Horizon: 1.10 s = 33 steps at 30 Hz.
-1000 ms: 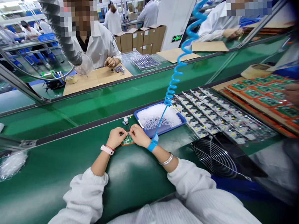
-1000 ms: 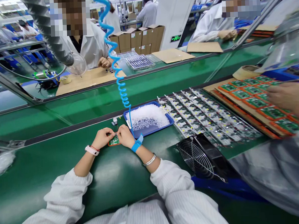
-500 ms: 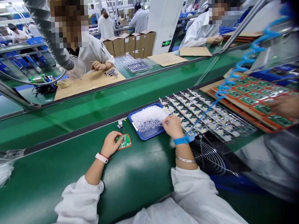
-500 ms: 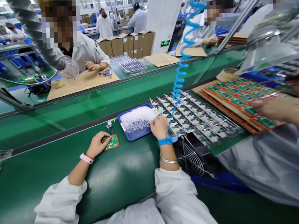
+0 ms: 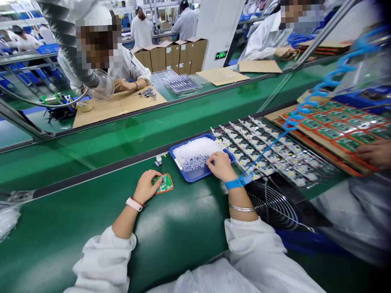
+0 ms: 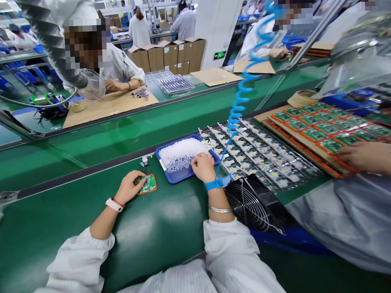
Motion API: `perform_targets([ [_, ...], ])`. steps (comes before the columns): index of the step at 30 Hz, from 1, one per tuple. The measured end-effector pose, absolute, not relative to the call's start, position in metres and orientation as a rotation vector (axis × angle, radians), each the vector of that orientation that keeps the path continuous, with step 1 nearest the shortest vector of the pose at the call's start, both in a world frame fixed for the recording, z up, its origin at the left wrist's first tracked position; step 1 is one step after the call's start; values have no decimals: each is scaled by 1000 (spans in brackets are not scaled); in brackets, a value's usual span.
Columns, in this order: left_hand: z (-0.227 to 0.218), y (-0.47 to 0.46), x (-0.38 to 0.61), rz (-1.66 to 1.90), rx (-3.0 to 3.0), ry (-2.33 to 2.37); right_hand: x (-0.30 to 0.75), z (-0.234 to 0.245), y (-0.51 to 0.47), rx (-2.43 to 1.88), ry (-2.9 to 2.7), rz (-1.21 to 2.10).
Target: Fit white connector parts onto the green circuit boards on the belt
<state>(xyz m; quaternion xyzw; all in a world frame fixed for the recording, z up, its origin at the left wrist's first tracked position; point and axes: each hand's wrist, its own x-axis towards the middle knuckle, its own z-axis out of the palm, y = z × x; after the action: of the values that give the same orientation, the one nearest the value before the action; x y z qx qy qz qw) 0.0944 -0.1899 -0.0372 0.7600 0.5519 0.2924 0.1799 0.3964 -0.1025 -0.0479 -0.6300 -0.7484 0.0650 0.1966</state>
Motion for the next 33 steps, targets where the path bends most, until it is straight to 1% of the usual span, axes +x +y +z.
perform_targets([
  [11, -40, -189, 94, 836, 2156, 1543, 395, -40, -106, -1763, -2177, 177],
  [13, -40, -189, 95, 864, 2128, 1547, 386, -34, -109, -1627, -2137, 205],
  [15, -40, -190, 96, 948, 2030, 1548, 364, -29, -116, -1361, -2093, 288],
  [18, -38, -191, 96, 1102, 1860, 1488, 315, -28, -135, -949, -2047, 504],
  [20, -37, -191, 97, 1153, 1826, 1412, 283, -34, -147, -822, -2022, 632],
  [23, -36, -191, 98, 1167, 1829, 1356, 258, -47, -156, -819, -1965, 735],
  [26, -37, -190, 98, 1154, 1826, 1384, 256, -58, -154, -842, -1956, 779],
  [33, -41, -189, 100, 1051, 1880, 1541, 259, -75, -148, -867, -2043, 748],
])
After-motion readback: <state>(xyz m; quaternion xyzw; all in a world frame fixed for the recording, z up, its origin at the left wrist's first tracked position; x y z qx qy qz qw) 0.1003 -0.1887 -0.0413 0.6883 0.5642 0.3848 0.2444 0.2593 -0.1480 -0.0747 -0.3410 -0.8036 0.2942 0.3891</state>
